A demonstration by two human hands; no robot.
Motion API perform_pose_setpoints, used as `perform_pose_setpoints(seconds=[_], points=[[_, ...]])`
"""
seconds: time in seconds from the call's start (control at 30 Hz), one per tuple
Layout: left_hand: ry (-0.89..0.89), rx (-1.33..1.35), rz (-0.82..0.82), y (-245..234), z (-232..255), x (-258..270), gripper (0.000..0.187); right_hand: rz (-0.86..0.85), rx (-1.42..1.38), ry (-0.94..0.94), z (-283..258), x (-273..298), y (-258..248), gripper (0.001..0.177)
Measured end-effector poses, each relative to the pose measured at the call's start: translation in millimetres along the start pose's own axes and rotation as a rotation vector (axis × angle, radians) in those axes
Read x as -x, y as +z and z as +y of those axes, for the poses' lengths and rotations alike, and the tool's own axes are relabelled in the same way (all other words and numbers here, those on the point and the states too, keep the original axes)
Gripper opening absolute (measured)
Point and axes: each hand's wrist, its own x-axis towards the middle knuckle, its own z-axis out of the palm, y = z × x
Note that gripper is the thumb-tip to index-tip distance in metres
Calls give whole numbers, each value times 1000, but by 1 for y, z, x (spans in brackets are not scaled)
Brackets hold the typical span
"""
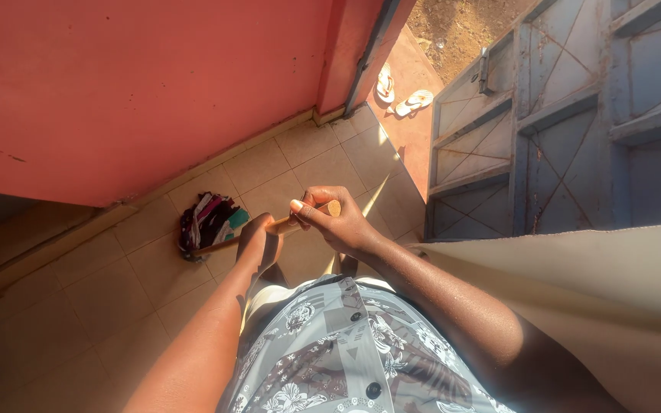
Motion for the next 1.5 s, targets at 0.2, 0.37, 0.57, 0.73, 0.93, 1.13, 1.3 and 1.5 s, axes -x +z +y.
perform_pose_setpoints(seconds=[0.2,0.37,0.57,0.73,0.93,1.13,1.3,1.5], points=[[17,61,-39,-2,31,-9,17,114,-85,51,-22,13,-19,30],[147,-32,87,12,2,-68,14,186,-241,-12,-11,-17,-28,28],[147,-145,29,15,-14,-86,15,237,-21,-20,-6,-7,-20,31],[23,-143,-148,-2,35,-46,25,256,-114,-29,8,-1,-36,33],[-114,-34,-212,9,45,-21,32,252,-284,44,7,3,-49,28],[20,-23,-129,25,25,-33,29,115,-190,62,-16,11,-46,34],[95,18,-74,1,55,-45,25,169,-21,0,-45,3,-41,35],[130,52,-97,0,57,-59,17,213,-15,-92,-40,5,-32,38]])
